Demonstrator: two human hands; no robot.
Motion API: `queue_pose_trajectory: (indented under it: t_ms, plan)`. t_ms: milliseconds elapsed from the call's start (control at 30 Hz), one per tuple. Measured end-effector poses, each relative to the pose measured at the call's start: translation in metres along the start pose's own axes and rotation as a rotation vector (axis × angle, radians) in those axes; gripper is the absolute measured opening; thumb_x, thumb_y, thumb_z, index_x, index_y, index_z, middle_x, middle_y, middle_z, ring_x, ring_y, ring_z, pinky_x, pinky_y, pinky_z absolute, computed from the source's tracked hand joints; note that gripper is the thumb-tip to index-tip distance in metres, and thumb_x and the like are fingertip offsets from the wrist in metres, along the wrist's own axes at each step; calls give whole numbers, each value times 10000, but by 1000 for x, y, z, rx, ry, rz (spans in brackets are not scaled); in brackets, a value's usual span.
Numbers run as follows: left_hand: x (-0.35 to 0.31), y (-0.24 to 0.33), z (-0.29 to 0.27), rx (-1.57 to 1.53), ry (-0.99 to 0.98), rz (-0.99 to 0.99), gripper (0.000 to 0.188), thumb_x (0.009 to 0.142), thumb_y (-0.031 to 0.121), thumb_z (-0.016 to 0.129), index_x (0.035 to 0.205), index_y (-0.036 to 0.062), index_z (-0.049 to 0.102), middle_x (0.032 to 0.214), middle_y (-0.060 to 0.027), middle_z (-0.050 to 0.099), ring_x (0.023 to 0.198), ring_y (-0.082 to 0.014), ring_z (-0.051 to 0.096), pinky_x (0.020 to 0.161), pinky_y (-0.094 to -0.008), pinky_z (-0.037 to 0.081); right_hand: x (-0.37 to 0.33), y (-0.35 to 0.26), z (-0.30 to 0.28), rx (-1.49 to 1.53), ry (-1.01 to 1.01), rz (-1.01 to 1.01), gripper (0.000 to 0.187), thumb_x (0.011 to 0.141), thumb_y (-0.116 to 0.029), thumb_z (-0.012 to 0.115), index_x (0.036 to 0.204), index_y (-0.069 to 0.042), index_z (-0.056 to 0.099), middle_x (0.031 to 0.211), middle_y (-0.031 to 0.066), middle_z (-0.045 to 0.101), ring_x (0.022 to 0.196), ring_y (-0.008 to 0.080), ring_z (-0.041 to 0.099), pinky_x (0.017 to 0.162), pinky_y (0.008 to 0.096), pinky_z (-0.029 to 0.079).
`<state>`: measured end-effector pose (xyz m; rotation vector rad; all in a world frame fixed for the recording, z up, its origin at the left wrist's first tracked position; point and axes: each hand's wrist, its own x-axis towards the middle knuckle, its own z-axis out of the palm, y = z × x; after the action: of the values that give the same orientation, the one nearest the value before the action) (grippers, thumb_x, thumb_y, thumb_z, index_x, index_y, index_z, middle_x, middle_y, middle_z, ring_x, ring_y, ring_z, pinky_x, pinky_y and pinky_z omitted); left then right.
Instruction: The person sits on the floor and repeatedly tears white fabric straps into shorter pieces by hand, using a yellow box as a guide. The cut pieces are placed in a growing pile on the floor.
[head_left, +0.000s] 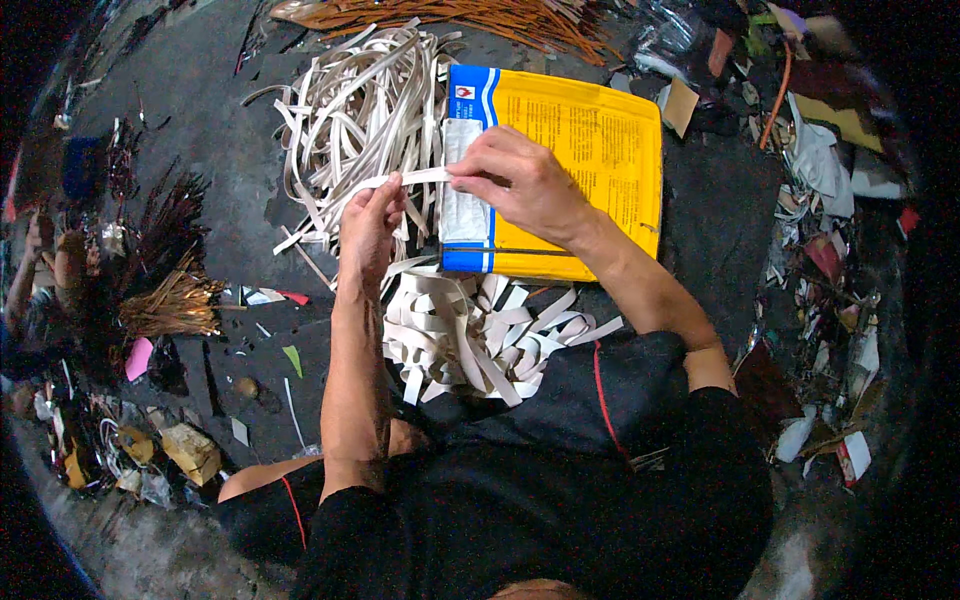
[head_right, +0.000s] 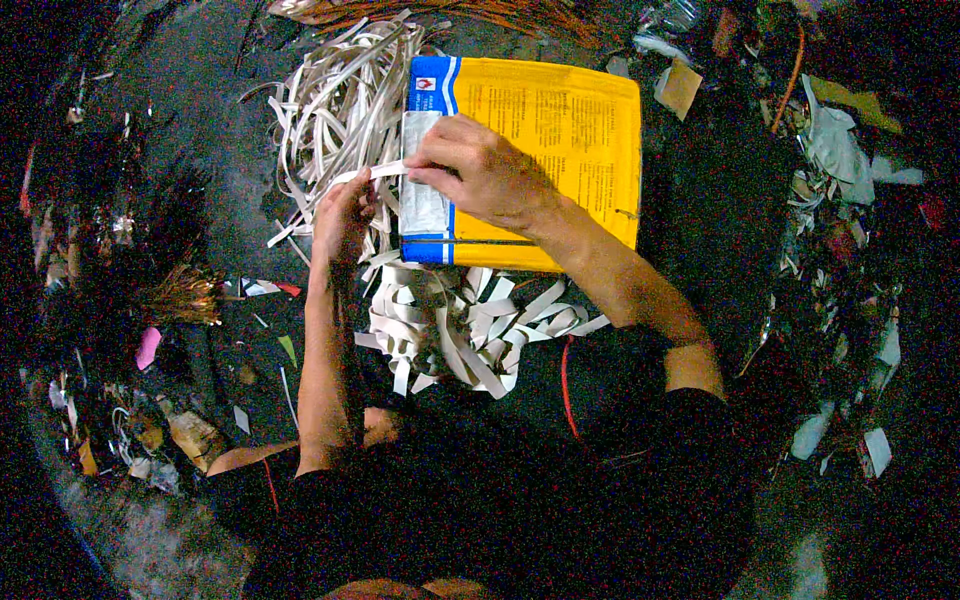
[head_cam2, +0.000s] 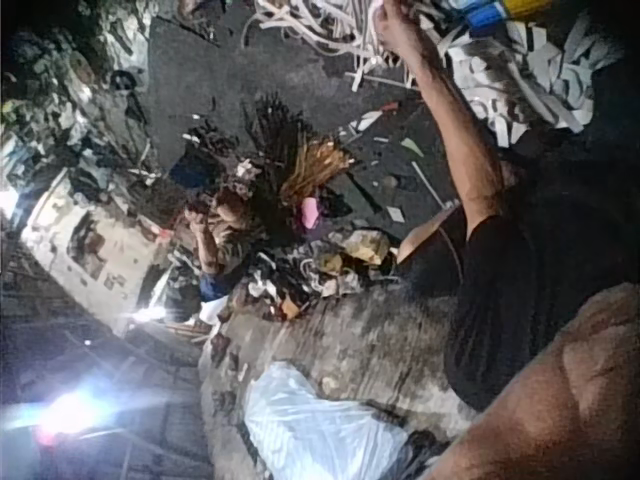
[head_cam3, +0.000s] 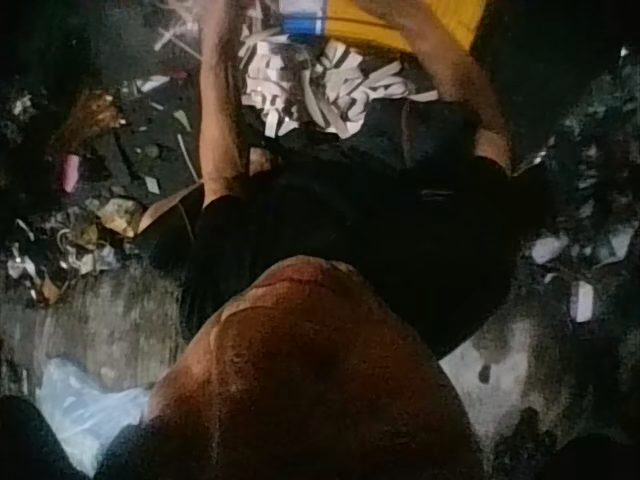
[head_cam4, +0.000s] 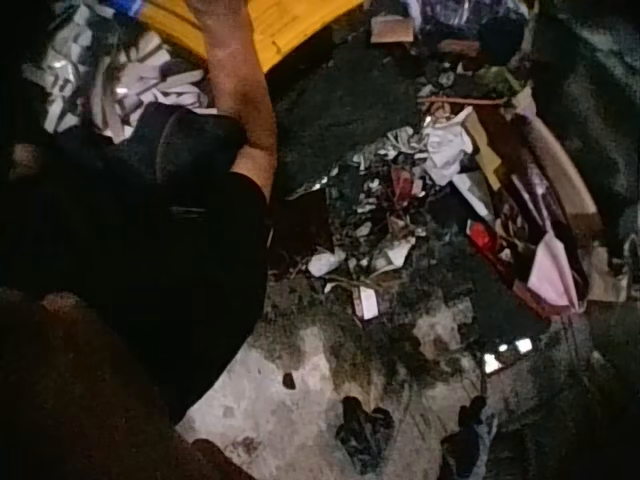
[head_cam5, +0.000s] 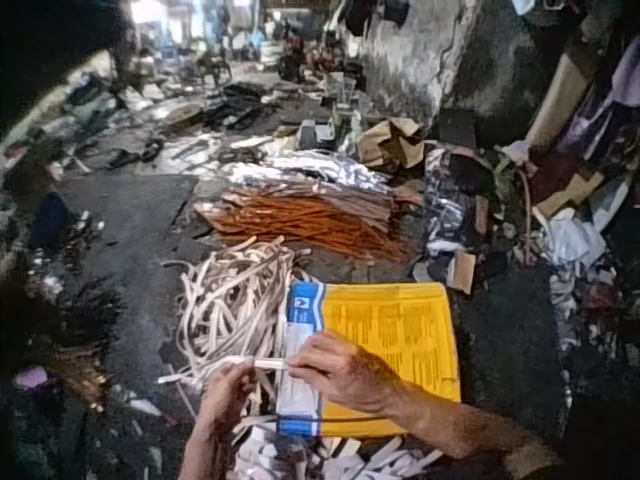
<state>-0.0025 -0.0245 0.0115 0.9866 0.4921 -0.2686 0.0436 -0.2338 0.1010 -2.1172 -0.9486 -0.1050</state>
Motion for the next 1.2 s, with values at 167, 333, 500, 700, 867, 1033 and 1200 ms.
queue_pose_trajectory:
  t_ms: [167,333,500,700,867,1033,1200]
  plan:
    - [4,1,-11,24,19,5,202,880,215,679,877,30,597,738,6,559,611,-44,450,532,-181,338,-9,-1,-10,2,-25,31,96,784,-70,719,854,-21,675,803,73,600,788,228,590,692,334,486]
    - [6,2,-23,79,62,18,216,872,244,686,869,43,608,731,13,575,567,-38,437,513,-169,329,-2,0,-2,2,-6,-30,109,771,-69,729,851,-18,676,799,76,597,778,236,590,687,338,486]
    - [9,6,-32,66,65,50,170,874,193,681,857,43,604,737,10,573,606,-46,459,531,-176,331,-2,2,-5,2,-9,-54,110,771,-71,728,859,-22,684,797,77,590,763,234,586,670,333,486]
    - [-2,22,-24,84,123,29,175,875,175,678,836,30,590,729,-10,559,599,-56,450,519,-189,321,-6,2,-6,-69,-6,-72,99,784,-75,715,869,-31,690,800,80,590,738,236,587,652,338,491]
    - [-3,23,-33,33,114,20,177,873,171,679,822,31,583,727,-14,560,599,-69,462,518,-207,338,-4,-2,-1,-156,-9,-149,94,782,-56,706,865,-21,679,814,83,592,745,243,591,656,339,497]
    - [-5,30,-38,-194,61,54,134,901,119,625,930,12,550,873,-82,625,781,-144,610,651,-257,497,-11,-13,-5,-270,-32,-159,95,771,-9,688,855,-10,644,804,96,581,746,257,588,661,351,500]
    - [-31,88,-3,-125,34,294,242,936,178,579,1111,11,582,994,-79,638,912,-142,607,814,-295,493,-19,-20,-14,-293,-65,-80,75,791,-49,677,846,-12,641,791,109,578,769,267,584,682,363,491]
